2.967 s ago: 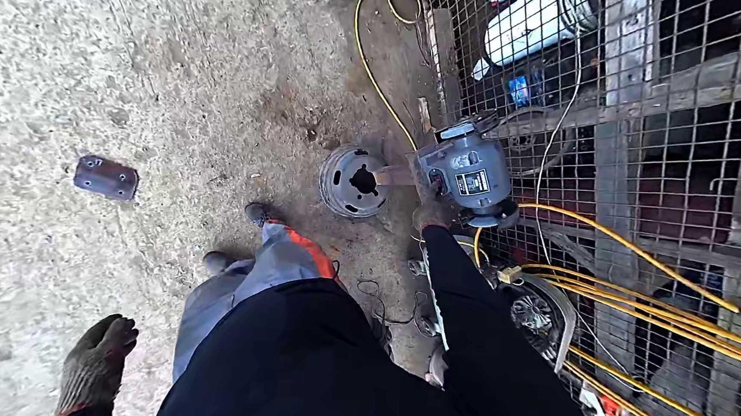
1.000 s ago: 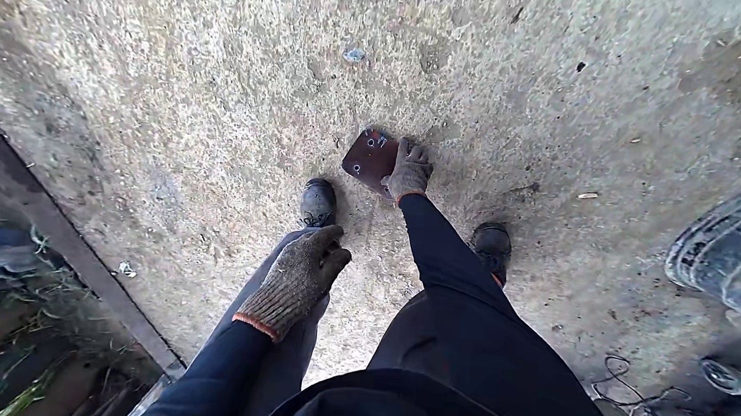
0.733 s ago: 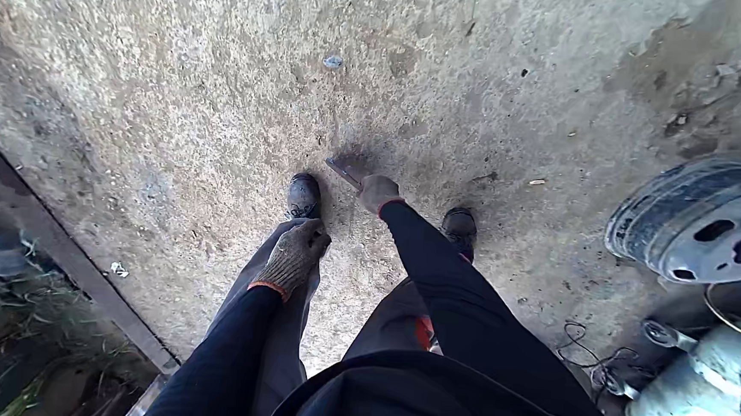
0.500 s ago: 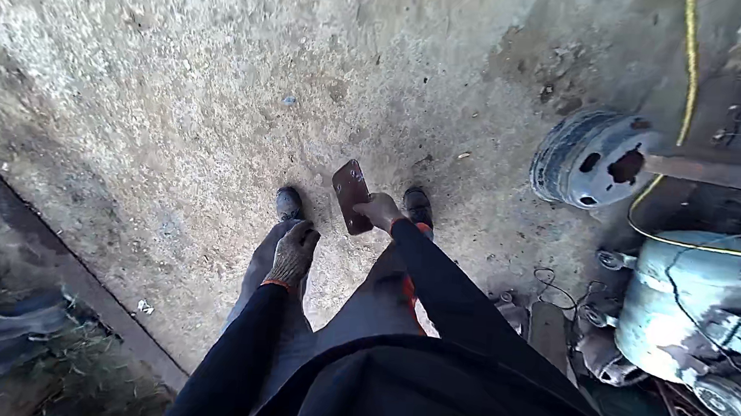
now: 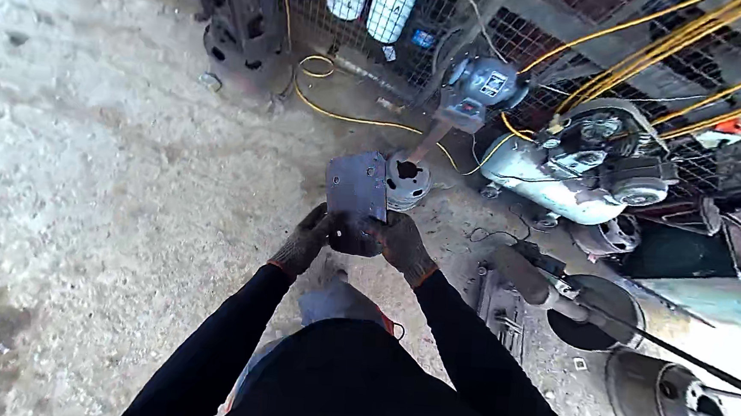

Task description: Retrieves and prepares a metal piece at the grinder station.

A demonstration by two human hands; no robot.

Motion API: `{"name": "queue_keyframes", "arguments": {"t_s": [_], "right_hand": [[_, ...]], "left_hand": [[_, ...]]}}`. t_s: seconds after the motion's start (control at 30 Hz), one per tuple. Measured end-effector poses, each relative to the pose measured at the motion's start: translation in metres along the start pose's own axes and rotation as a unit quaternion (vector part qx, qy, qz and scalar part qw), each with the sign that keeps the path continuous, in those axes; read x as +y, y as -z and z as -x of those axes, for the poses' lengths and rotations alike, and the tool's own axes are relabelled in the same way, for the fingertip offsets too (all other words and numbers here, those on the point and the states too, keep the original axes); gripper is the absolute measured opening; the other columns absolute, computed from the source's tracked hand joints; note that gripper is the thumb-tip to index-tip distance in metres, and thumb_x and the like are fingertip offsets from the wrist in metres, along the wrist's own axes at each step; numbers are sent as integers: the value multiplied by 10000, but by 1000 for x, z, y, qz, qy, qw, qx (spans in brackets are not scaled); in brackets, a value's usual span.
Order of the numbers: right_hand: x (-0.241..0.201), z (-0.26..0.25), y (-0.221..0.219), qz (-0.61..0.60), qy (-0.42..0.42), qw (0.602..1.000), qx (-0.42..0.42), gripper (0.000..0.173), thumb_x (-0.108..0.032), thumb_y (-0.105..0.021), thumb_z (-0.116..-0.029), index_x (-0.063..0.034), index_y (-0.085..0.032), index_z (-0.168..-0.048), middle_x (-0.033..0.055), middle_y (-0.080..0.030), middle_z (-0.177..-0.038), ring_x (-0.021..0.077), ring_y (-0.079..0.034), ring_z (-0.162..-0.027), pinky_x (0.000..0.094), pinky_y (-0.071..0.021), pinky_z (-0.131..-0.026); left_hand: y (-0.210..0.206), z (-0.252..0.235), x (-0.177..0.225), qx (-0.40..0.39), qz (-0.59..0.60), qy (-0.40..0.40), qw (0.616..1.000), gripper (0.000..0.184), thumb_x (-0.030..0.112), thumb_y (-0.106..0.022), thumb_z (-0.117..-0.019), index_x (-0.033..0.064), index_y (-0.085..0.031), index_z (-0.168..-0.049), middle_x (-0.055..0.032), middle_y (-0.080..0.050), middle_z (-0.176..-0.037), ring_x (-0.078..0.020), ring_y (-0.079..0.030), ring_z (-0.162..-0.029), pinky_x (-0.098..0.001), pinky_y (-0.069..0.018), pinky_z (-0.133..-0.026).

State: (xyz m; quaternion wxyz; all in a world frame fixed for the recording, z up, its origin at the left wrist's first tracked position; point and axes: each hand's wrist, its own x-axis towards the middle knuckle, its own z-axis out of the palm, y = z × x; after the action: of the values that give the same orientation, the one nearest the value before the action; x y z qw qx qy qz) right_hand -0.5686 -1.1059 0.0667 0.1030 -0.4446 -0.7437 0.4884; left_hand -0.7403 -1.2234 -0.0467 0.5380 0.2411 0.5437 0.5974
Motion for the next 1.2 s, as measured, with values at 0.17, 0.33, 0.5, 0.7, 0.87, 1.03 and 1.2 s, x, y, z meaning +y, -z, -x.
{"name": "queue_keyframes", "arguments": {"t_s": [0.17, 0.33, 0.5, 0.7, 0.87, 1.03, 1.2], "right_hand": [[-5, -34, 64, -66, 3, 998, 18, 402, -477, -651, -977, -83, -695, -913, 21, -646, -731, 128, -627, -664, 372, -563, -665], [48, -82, 108, -233, 74, 965, -99, 606, -593, -593, -966, -49, -690, -1215, 76, -712, -948, 177, -672, -778, 373, -589, -692], [72, -153, 94, -386, 76, 919, -18, 1204, -795, -674, -781, -61, -228, -1624, 155, -499, -1531, 293, -538, -1360, 508, -521, -1062], [41, -240, 56, -507, 96, 852, 86, 741, -766, -594, -859, -146, -639, -1264, 18, -727, -1134, 139, -679, -1076, 394, -568, -962], [34, -285, 38, -549, 147, 798, 201, 689, -649, -373, -1031, -71, -563, -1354, 98, -686, -1231, 211, -638, -1177, 465, -518, -1054], [20, -307, 54, -645, 148, 728, 180, 589, -655, -733, -808, -186, -722, -1164, 41, -750, -1128, 170, -699, -1085, 415, -574, -975], [28, -345, 72, -636, 110, 739, 193, 607, -457, -800, -832, -112, -601, -1291, 116, -718, -1142, 233, -697, -1052, 448, -580, -938]], "left_hand": [[-83, -80, 52, 79, 81, -9, 994, 487, 452, -406, -1100, 84, -625, -1331, -143, -705, -1167, -256, -692, -1060, -494, -591, -917], [-102, -138, 69, 3, 42, 53, 998, 632, 544, -229, -1106, 92, -592, -1356, -121, -694, -1170, -216, -677, -1062, -460, -578, -929], [-109, -212, 94, -128, 142, 194, 962, 792, 738, -192, -1016, 103, -620, -1220, -110, -695, -962, -220, -679, -840, -433, -596, -726], [-73, -293, 162, -281, -71, 170, 942, 605, 534, -242, -1098, 93, -611, -1287, -59, -688, -1040, -139, -667, -925, -354, -579, -819], [-33, -359, 179, -371, -154, 113, 909, 610, 569, -428, -1063, 93, -581, -1413, -77, -681, -1282, -148, -651, -1170, -379, -538, -1038], [-36, -402, 215, -415, -194, 151, 876, 647, 589, -493, -1034, 118, -504, -1477, -97, -650, -1328, -176, -650, -1187, -413, -556, -1014], [-55, -444, 206, -442, -188, 173, 860, 931, 566, -688, -934, 215, -187, -1636, -109, -636, -1354, -198, -683, -1140, -423, -584, -973]]}}
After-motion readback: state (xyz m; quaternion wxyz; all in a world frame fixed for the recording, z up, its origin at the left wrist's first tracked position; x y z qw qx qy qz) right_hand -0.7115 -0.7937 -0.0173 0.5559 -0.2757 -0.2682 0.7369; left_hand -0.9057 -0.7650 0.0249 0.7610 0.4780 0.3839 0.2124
